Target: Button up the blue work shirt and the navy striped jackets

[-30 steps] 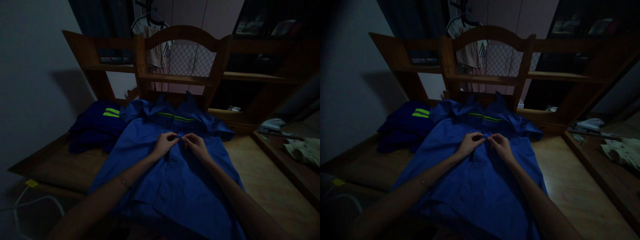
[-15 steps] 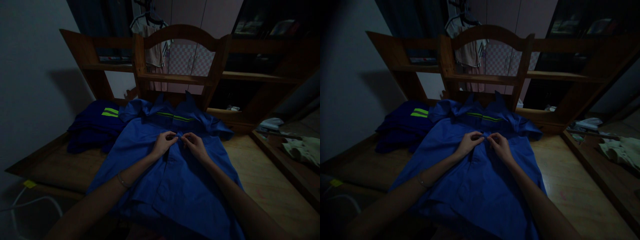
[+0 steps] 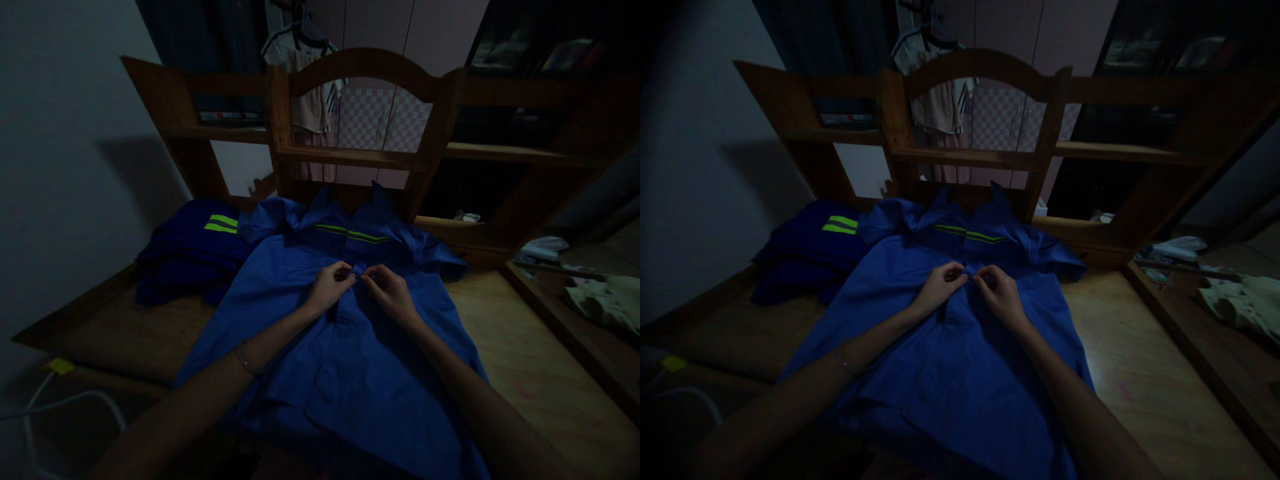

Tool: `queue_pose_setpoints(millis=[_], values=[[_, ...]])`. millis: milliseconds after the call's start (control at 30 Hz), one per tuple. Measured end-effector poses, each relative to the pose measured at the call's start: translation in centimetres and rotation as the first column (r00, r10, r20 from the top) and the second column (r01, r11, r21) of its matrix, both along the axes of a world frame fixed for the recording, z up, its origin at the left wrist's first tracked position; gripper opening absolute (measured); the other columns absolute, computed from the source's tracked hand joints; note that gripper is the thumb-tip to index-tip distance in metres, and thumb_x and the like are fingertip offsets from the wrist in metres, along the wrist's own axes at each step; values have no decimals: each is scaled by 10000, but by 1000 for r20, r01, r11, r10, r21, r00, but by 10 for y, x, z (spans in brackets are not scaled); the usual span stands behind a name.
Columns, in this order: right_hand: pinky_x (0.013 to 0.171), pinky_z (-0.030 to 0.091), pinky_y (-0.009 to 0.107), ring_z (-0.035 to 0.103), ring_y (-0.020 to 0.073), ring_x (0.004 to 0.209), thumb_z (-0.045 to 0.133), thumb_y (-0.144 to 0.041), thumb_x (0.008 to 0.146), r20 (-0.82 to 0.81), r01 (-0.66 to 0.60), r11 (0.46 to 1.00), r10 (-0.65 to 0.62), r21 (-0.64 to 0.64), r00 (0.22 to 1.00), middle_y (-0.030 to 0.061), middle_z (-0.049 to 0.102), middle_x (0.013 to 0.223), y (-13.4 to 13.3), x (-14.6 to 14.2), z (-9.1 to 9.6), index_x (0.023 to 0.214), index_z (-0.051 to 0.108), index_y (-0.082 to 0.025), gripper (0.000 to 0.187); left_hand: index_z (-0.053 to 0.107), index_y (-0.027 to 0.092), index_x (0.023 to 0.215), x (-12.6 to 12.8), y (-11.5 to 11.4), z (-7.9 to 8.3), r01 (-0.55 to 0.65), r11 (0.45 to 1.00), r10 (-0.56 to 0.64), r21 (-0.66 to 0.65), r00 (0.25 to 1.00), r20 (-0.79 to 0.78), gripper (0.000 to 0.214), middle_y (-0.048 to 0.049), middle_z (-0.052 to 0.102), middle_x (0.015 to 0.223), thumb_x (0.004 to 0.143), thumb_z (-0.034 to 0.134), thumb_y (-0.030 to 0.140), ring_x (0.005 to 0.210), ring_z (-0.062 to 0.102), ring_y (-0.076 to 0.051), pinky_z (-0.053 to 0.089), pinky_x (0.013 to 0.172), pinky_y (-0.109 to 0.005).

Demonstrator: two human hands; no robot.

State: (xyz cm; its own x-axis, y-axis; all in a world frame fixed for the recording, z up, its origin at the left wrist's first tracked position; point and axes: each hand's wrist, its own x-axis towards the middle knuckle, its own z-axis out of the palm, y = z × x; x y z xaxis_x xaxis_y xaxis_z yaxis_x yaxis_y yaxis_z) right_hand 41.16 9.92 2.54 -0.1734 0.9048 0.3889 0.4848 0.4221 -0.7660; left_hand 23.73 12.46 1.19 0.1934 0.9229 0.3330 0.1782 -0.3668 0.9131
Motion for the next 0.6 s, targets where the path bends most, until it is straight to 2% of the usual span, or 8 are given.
queue_pose_setpoints(millis=[433,600], values=[[546,425,216,612,139,652,524,-427,871,3,-13,999,13,-38,1000,29,656,805,-1,-3,-1,940,588,-200,245,646,142,856,0,-1,3,-13,992,18,-125,999,43,161,-30,661,813,749,577,240,770,612,-147,438,683,-219],[538,416,220,607,138,607,520,-456,869,-35,-10,998,7,-67,999,15,645,742,-2,-2,0,930,587,-200,271,610,154,715,-2,-3,10,40,976,-8,-212,989,150,111,17,579,648,730,582,260,618,533,-111,382,575,-207]])
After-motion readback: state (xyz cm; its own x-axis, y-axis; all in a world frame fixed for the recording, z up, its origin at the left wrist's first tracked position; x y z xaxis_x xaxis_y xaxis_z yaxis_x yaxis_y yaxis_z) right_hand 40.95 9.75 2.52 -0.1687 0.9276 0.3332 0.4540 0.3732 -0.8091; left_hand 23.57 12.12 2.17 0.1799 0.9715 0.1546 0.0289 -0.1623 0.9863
